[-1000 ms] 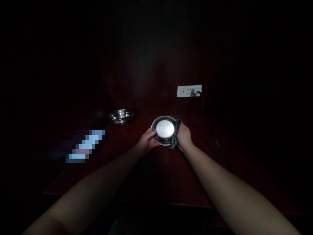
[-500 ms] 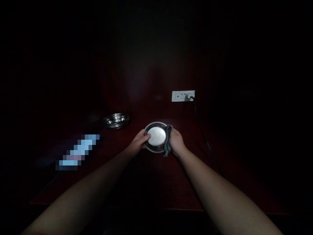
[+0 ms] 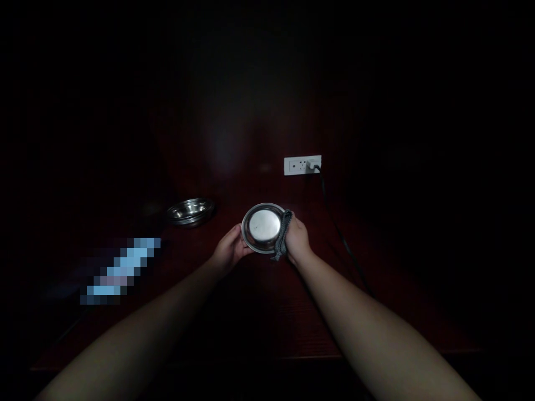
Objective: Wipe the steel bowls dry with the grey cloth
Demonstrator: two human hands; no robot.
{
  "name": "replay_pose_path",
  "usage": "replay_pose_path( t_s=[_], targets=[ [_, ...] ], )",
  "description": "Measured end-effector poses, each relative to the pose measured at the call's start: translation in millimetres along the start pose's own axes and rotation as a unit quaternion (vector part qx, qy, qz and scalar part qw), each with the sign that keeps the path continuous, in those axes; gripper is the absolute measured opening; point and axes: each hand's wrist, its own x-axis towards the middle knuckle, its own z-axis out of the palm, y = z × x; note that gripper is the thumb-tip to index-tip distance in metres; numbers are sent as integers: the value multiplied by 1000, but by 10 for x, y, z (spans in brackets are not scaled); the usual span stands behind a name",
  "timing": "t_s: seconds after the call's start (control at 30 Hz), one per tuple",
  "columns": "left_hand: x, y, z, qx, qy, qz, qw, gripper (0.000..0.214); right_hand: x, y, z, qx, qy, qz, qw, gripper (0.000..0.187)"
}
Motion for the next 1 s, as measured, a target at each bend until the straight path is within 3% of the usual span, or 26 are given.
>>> replay_pose_path(
  t_s=[0.13,0.3,0.53,0.7,1.0],
  targets=[
    [-21,-5,65,-24,-26,-5,999,41,0,26,-1,-12,2,-3,1000,32],
    [-29,33,64,12,1,0,1000,42,-3,71,-7,-26,-14,10,1000,34],
    [-3,84,-28,78,21,4,997,42,13,51,-50,-65,-93,25,993,41],
    [-4,108,-27,131,-4,36,991,37,-13,-14,-78,-101,-151,61,981,43],
    [-87,182,-3,212,-79,19,974,41,-145,-160,-68,-121,-258,129,950,37]
  ],
)
